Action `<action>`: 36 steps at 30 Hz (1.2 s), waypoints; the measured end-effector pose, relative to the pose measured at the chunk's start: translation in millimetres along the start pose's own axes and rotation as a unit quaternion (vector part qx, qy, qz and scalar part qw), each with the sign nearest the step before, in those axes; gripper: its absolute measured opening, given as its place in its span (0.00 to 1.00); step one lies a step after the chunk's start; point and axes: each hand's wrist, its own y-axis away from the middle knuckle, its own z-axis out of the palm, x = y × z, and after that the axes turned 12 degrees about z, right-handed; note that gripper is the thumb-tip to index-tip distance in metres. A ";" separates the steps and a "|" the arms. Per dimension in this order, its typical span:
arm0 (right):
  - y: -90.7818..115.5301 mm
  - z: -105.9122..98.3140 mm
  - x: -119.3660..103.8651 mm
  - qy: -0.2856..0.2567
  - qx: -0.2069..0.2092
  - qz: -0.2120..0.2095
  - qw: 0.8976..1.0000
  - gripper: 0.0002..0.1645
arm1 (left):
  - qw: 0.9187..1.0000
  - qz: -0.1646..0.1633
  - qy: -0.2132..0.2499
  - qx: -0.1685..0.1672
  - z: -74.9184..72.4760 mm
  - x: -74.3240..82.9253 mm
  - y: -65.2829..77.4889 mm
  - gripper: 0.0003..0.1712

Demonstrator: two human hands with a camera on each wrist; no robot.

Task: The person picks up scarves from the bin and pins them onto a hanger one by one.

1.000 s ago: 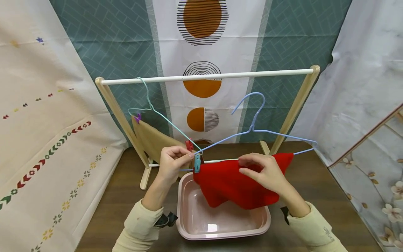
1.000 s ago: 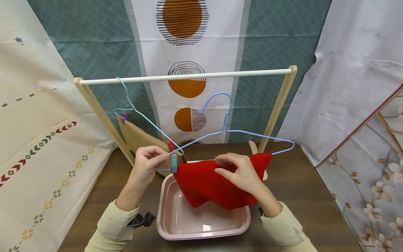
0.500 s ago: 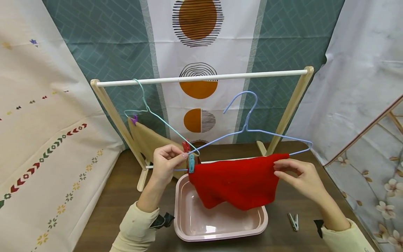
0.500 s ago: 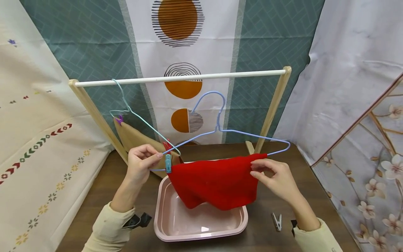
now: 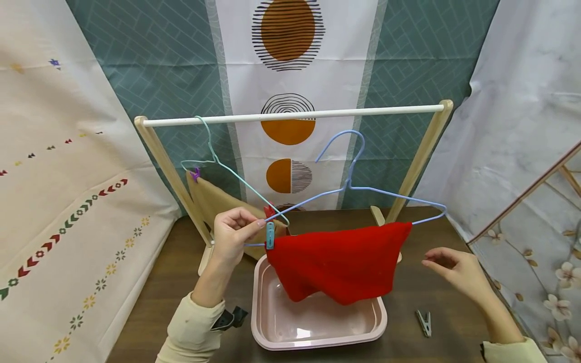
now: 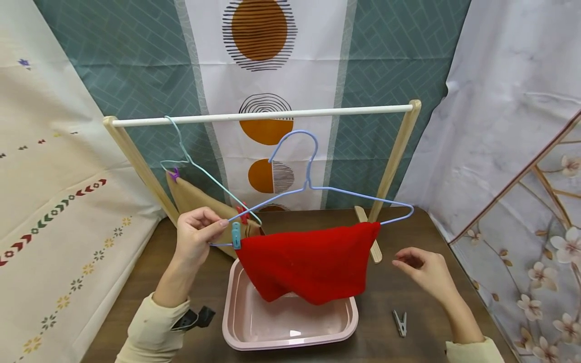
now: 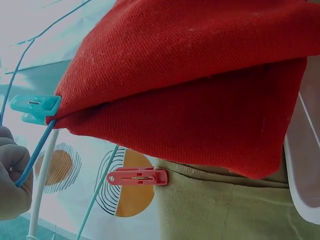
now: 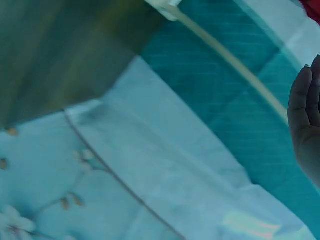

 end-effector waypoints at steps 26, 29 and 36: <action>65.0 76.7 100.5 0.155 -0.099 0.166 0.969 0.31 | 1.000 0.022 0.009 -0.009 -8.3 3.3 -2.6 0.21; 70.1 77.0 100.5 0.188 -0.103 0.175 0.961 0.32 | 1.000 0.018 0.002 -0.010 -8.9 2.7 -1.7 0.21; 75.9 77.8 99.4 0.235 -0.201 0.275 0.910 0.45 | 1.000 0.005 -0.006 -0.004 -11.4 3.3 1.1 0.20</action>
